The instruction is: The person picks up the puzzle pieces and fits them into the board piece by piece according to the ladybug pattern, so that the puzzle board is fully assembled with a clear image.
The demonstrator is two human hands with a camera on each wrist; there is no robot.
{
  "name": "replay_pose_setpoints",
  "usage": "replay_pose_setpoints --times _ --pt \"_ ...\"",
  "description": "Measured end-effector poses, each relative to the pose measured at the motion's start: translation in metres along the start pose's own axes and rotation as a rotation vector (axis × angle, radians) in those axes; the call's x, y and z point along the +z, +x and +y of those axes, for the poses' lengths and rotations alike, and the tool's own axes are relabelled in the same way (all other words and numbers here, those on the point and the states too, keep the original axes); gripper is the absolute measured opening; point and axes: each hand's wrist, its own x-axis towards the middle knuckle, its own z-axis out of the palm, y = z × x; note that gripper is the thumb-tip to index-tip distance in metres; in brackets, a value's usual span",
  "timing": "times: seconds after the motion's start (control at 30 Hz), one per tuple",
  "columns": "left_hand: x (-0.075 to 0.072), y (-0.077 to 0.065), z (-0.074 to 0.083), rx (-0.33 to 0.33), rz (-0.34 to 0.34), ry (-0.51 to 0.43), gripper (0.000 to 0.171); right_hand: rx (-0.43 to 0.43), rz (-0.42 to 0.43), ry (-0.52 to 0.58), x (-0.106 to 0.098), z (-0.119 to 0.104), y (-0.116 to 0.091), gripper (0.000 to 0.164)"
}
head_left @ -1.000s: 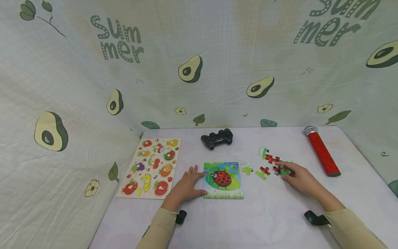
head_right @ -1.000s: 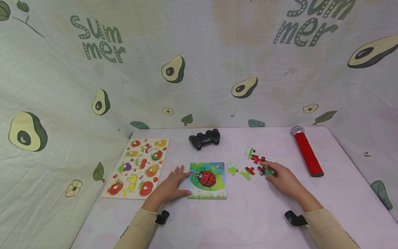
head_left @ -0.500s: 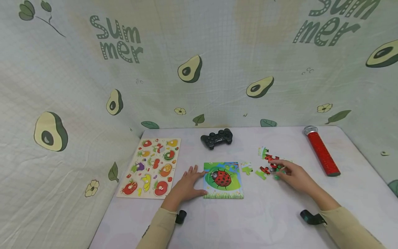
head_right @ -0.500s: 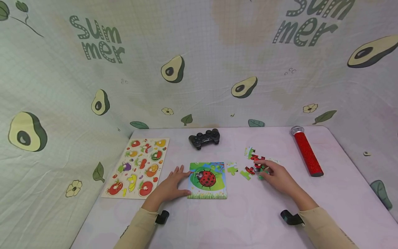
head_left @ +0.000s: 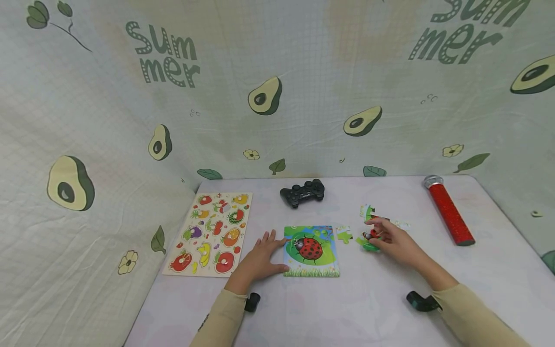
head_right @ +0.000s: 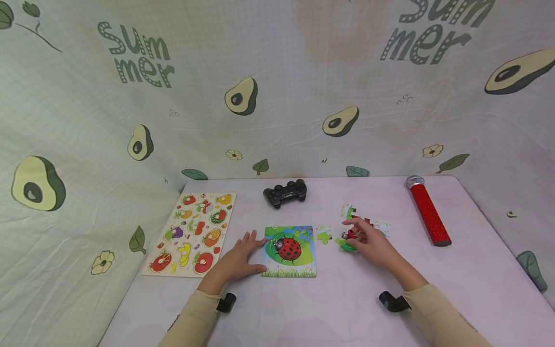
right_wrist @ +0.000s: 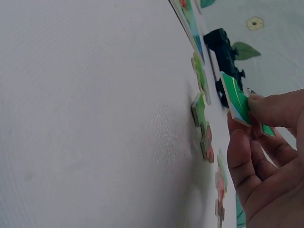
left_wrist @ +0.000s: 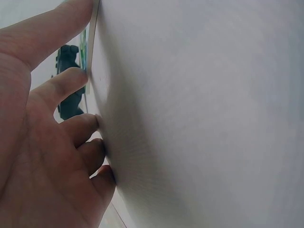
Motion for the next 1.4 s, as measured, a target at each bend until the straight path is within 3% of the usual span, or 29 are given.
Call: replay_pose_setpoints --times 0.43,0.73,1.4 --pt "0.000 0.001 0.001 -0.008 -0.004 -0.004 0.081 -0.027 -0.011 0.042 0.021 -0.020 0.013 0.021" --pt "0.000 0.000 0.001 -0.016 -0.008 -0.012 0.082 -0.008 -0.050 0.099 0.041 -0.032 0.025 0.024" --pt "0.001 0.001 -0.002 0.003 0.008 -0.013 0.081 -0.091 -0.178 0.151 0.088 -0.056 0.046 0.023"
